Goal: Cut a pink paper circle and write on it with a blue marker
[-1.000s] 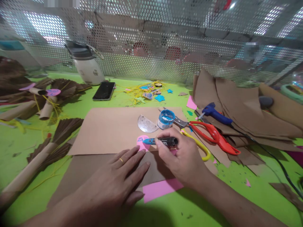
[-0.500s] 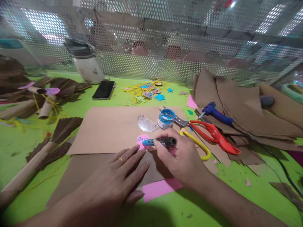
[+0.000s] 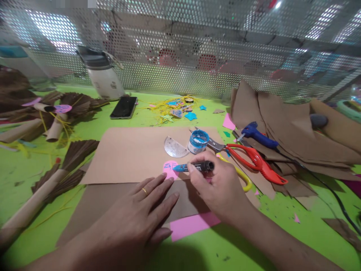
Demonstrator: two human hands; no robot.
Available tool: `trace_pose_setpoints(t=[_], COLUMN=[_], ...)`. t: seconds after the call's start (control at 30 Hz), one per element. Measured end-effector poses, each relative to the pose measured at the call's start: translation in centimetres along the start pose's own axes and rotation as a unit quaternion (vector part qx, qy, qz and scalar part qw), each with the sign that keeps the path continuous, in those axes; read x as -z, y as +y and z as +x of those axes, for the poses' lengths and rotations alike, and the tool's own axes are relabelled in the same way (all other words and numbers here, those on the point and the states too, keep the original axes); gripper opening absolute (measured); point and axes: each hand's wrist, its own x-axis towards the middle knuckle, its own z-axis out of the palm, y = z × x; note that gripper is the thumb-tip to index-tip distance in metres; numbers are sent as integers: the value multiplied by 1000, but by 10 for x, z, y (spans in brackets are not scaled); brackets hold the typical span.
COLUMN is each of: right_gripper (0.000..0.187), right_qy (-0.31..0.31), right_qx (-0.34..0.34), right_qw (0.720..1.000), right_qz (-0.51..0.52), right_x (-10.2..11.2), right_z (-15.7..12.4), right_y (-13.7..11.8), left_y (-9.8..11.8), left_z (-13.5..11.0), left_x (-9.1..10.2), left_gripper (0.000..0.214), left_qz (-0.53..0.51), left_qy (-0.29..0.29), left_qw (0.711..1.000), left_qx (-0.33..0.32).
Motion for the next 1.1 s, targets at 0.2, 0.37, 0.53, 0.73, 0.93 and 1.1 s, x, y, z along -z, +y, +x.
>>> trace_pose_setpoints(t=[0.2,0.37,0.53,0.73,0.93,1.1], right_gripper=[14,14,14,13,17,18], right_qy=[17,19,3,-3,16,16], right_qx=[10,-3,-3,1,-30,-50], right_qw=[1000,999,998,999,999,997], right_qz=[20,47,63,46,38,51], right_x=[0,-3,-9,-7,-6,-6], right_z=[0,0,-2,-3,-4,-5], right_y=[2,3,1,-2,-2,-3], left_y=[0,1,2,-1,-1,1], left_z=[0,1,0,1,2,1], left_x=[2,1,1,2,2,2], left_gripper=[52,52,52,54,52,51], left_qz=[4,4,3,0,7,8], left_qy=[-2,0,2,0,5,2], left_qw=[1000,1000,1000,1000,1000,1000], left_qx=[-2,6,6,-5,-4,5])
